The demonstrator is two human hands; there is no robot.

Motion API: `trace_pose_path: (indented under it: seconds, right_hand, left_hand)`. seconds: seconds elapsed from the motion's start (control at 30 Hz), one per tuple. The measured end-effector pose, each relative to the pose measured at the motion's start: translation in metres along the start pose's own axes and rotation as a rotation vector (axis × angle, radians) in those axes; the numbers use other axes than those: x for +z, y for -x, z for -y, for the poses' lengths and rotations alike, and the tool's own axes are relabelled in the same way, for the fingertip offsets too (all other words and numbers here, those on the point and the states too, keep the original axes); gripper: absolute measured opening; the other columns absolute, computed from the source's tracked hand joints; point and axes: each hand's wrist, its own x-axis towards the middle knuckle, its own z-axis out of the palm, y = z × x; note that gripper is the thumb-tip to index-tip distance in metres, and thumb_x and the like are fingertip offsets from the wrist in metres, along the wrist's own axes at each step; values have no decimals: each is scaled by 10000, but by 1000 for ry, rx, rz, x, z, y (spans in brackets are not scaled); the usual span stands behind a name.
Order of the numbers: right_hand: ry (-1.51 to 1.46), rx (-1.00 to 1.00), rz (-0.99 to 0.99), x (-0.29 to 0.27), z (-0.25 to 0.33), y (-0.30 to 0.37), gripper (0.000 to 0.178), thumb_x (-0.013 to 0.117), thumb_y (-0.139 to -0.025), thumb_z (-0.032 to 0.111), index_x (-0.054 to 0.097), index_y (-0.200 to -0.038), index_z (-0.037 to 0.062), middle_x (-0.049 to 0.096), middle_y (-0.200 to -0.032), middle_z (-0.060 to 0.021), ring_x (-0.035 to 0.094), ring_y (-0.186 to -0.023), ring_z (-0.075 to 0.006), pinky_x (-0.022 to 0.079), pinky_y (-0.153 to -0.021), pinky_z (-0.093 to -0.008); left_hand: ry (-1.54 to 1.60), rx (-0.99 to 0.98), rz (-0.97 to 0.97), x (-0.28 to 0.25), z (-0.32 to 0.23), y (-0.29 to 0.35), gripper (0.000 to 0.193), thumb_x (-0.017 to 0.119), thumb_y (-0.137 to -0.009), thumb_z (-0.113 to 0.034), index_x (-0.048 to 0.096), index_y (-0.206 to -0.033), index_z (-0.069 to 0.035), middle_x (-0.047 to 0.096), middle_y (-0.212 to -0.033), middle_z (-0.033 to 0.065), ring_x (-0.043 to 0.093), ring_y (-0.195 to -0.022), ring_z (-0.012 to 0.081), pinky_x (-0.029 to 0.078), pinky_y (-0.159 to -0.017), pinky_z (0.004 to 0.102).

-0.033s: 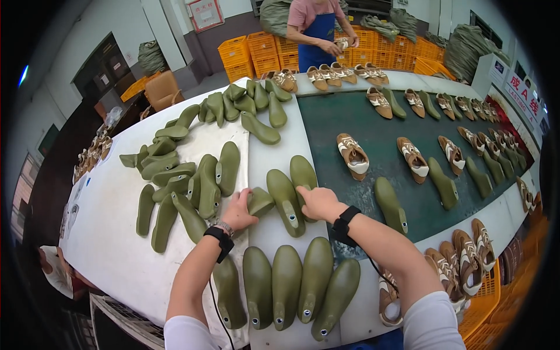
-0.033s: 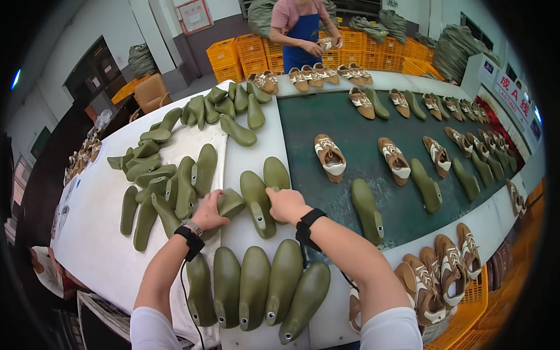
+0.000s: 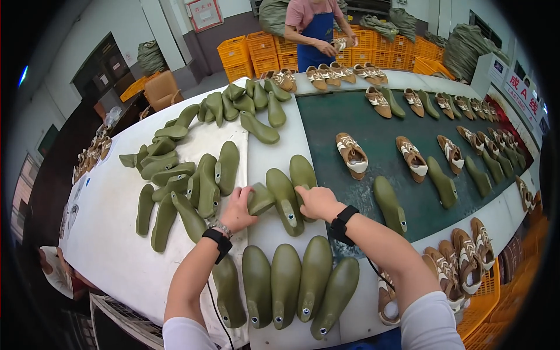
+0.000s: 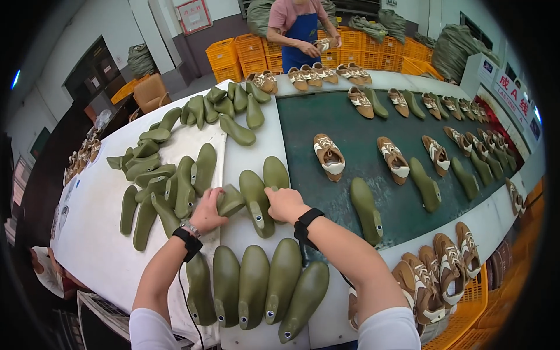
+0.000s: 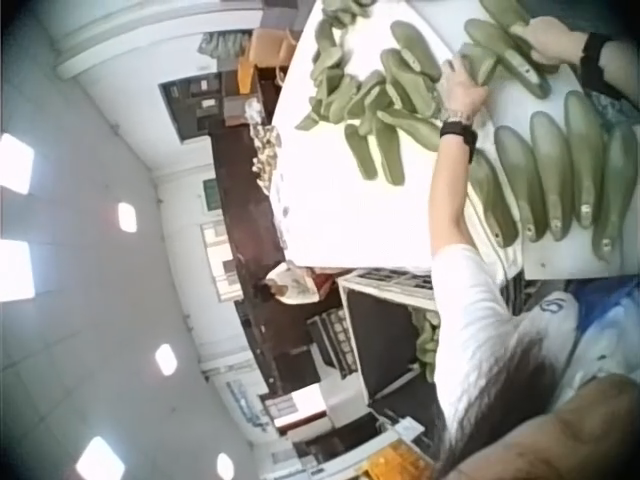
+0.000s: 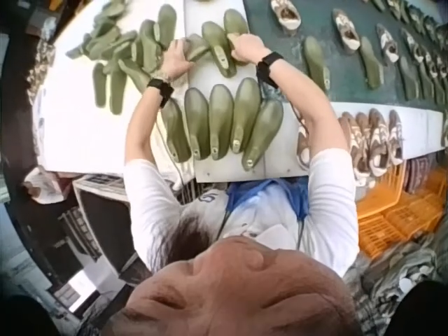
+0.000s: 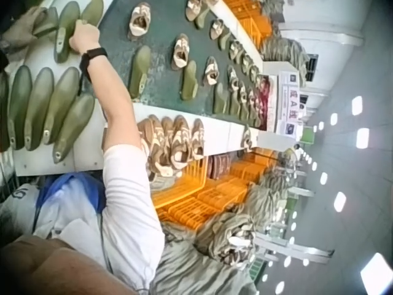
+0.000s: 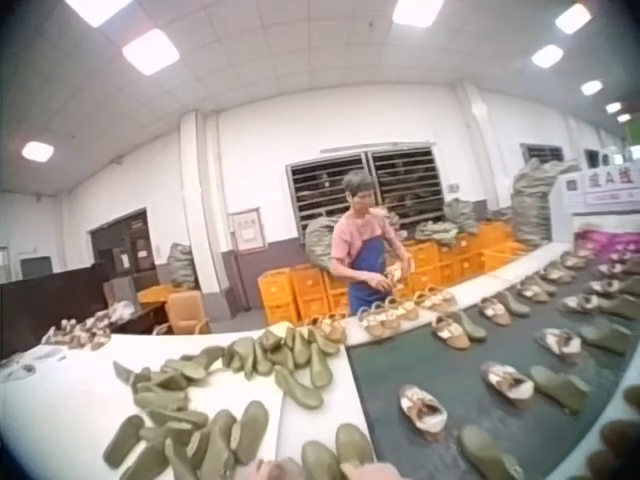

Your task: Sorting shoe lasts and assembling components on a factory workbench.

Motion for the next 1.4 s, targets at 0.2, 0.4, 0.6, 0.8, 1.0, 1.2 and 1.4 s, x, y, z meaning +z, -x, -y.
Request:
trace_pose_path:
  seconds: [0.2, 0.4, 0.6, 0.8, 1.0, 1.2, 1.4]
  right_hand:
    - [-48, -13, -139, 11, -9, 5, 433, 563, -764, 181, 503, -1180, 76, 661, -841, -165, 650, -797, -315, 524, -696, -408]
    - [4, -22, -145, 10, -2, 1, 433, 574, -758, 181, 507, -1174, 80, 662, -809, -151, 654, -771, -308, 527, -677, -403]
    - [-16, -25, -167, 24, -11, -8, 502, 594, -736, 223, 487, -1210, 97, 650, -768, -180, 644, -736, -343, 520, -664, -431]
    - [6, -77, -159, 16, -6, -1, 459, 574, -752, 192, 493, -1184, 62, 647, -715, -146, 644, -676, -315, 518, -614, -416]
    - [-4, -75, -162, 18, -11, -3, 497, 588, -754, 220, 473, -1215, 73, 641, -691, -142, 638, -653, -311, 512, -592, -414]
    - [6, -50, -194, 27, -7, -4, 502, 590, -753, 228, 475, -1222, 89, 634, -657, -132, 633, -615, -307, 508, -570, -409]
    - [14, -38, -197, 28, -10, -8, 489, 575, -767, 232, 480, -1230, 105, 635, -663, -131, 634, -623, -307, 507, -575, -415]
  left_hand:
    - [-101, 435, -299, -2, -17, 34, 841, 726, -557, -7, 397, -1324, -116, 364, -1275, 237, 416, -1154, 402, 388, -974, 440]
    - [194, 47, 216, 20, -27, 55, 746, 756, -673, -250, 390, -1316, -157, 292, -1330, 290, 345, -1251, 439, 358, -1018, 425]
    - [24, 26, -103, 75, -33, 36, 672, 792, -625, -305, 420, -1148, -105, 179, -1357, 365, 251, -1193, 581, 300, -990, 566]
    - [39, 28, -431, 46, 25, -59, 553, 688, -688, -60, 435, -1179, -37, 446, -1233, 227, 465, -1125, 413, 410, -942, 422]
    - [-306, -374, -441, 7, 72, -104, 622, 694, -730, -238, 431, -1264, -61, 497, -1238, 144, 393, -1217, 356, 378, -948, 489]
    - [-273, -606, -473, 17, 93, -120, 632, 646, -765, -393, 469, -1247, -25, 508, -1265, 198, 288, -1308, 374, 255, -1033, 542]
    - [-368, -488, -281, 13, 63, -93, 396, 578, -792, -342, 626, -905, 34, 659, -933, 207, 607, -960, 325, 260, -1039, 495]
